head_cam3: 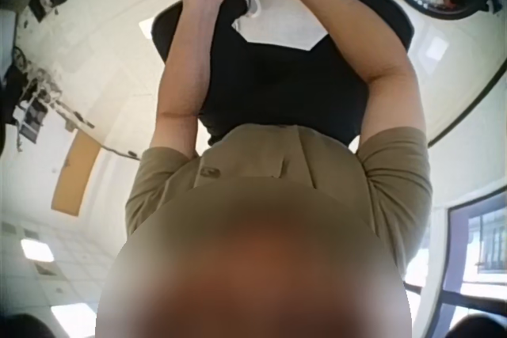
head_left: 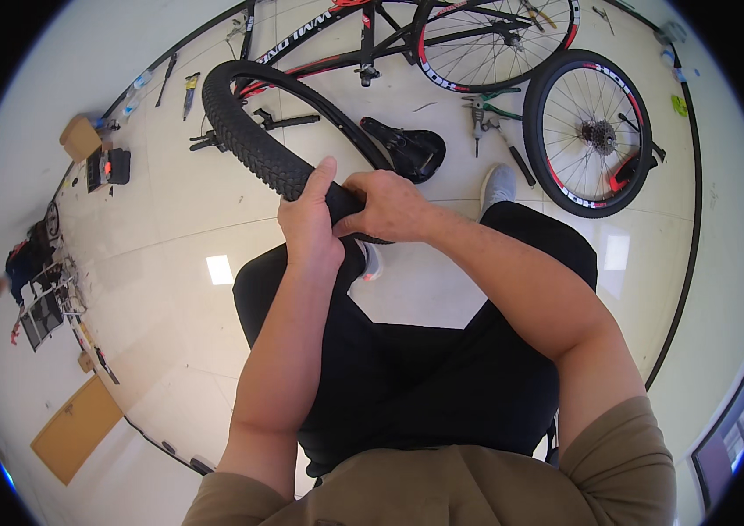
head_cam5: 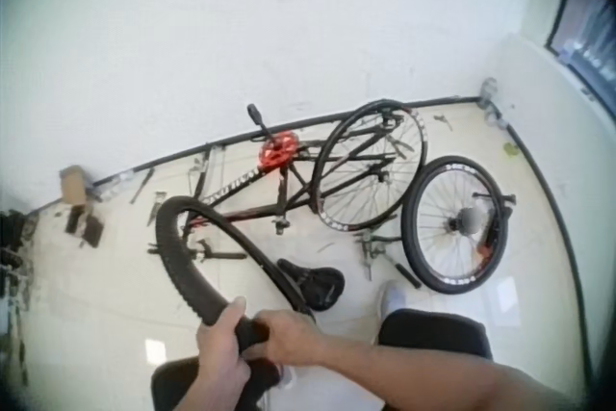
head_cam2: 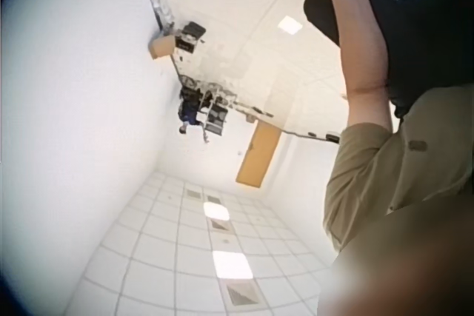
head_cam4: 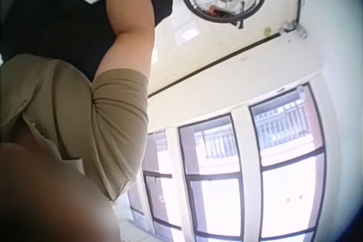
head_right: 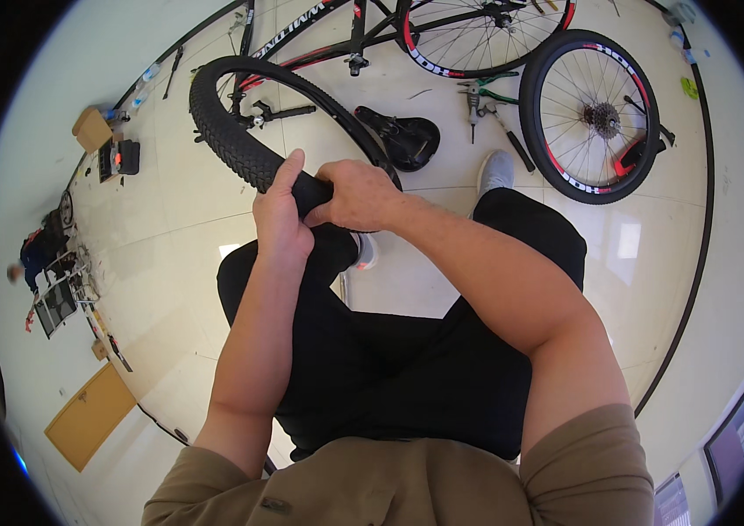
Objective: The person removes a bicycle tire from the rim, inspects the inside of the tire, and then places a yellow inner tube into the tire. The person is seated on a chair throughout the process.
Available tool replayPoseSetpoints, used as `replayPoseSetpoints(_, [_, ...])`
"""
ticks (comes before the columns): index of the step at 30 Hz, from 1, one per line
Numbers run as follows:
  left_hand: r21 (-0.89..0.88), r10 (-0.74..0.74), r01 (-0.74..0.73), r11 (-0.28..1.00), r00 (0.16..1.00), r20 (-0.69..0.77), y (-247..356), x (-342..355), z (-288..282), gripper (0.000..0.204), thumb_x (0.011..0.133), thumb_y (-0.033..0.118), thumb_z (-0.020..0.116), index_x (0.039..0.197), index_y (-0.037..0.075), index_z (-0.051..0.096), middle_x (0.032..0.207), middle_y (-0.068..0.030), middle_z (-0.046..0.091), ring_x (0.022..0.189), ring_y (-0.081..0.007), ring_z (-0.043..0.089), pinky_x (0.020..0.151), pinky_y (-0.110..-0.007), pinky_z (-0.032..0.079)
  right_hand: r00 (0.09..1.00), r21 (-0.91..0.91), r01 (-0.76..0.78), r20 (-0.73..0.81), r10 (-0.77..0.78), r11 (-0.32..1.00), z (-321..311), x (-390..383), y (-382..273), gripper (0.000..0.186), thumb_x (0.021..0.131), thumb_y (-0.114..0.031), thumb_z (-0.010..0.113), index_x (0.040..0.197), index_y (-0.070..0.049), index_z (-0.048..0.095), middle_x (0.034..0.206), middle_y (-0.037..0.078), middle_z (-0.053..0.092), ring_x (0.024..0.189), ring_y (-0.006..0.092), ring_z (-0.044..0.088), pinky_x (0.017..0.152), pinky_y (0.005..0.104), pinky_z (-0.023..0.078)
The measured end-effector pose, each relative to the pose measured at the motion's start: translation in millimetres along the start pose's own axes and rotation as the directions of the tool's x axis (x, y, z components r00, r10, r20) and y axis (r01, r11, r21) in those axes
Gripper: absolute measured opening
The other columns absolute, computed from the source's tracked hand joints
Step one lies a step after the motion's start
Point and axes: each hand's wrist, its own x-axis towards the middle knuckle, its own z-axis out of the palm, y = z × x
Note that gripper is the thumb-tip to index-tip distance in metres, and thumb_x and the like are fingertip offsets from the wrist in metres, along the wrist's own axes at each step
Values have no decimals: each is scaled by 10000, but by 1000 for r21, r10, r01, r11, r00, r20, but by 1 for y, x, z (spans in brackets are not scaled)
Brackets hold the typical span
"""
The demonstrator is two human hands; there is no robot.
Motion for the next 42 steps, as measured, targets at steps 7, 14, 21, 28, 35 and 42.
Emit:
replayPoseSetpoints(7, [89, 20, -16, 996, 999, -45, 7, -25, -9, 238, 808, 13, 715, 1016, -11, 603, 906, -52, 627, 809, -183, 628, 740, -329, 529, 967, 260, -35, 252, -33, 965, -22, -4, 4, 441, 788, -279, 797, 1093, 35, 740, 900, 158, 738, 768, 241, 700, 691, 343, 560])
replayPoseSetpoints(14, [95, -31, 32, 995, 999, -12, 8, -18, -13, 197, 789, 15, 706, 964, 8, 615, 845, -45, 606, 761, -186, 615, 679, -359, 533, 980, -78, 50, 198, -34, 996, -3, -5, 49, 378, 814, -74, 693, 1189, -51, 742, 1036, 199, 747, 1023, 330, 708, 901, 389, 562])
replayPoseSetpoints(21, [19, -116, 115, 993, 992, 46, 9, -6, -19, 43, 800, 73, 701, 828, 61, 670, 813, -23, 639, 763, -174, 621, 734, -348, 530, 978, -121, -50, 197, 73, 991, 23, -2, 63, 281, 799, -138, 760, 1055, -24, 777, 991, 203, 754, 933, 346, 724, 854, 396, 568])
replayPoseSetpoints(28, [7, -145, 145, 989, 985, 90, 9, 2, -25, 80, 799, 64, 708, 874, 44, 690, 870, -46, 689, 806, -196, 655, 784, -342, 540, 957, -17, -211, 199, 210, 977, 28, 0, 67, 302, 793, -142, 737, 1057, 1, 775, 956, 191, 757, 907, 290, 725, 840, 382, 559])
replayPoseSetpoints(35, [6, -140, 140, 990, 988, 68, 13, 0, -21, 139, 798, 74, 719, 923, 18, 703, 901, -68, 707, 851, -213, 666, 823, -356, 542, 874, 93, -284, 436, 217, 954, 24, 1, 72, 394, 804, -9, 561, 1146, -8, 756, 1084, 169, 756, 1027, 285, 695, 883, 368, 535])
replayPoseSetpoints(42, [9, -174, 174, 985, 984, 39, 12, 1, -22, 166, 765, 92, 714, 911, 14, 700, 887, -79, 709, 817, -237, 663, 805, -366, 544, 863, -285, -91, 455, 218, 954, 10, -8, 41, 477, 776, 17, 531, 1181, -84, 761, 1098, 162, 755, 1030, 318, 706, 862, 403, 552])
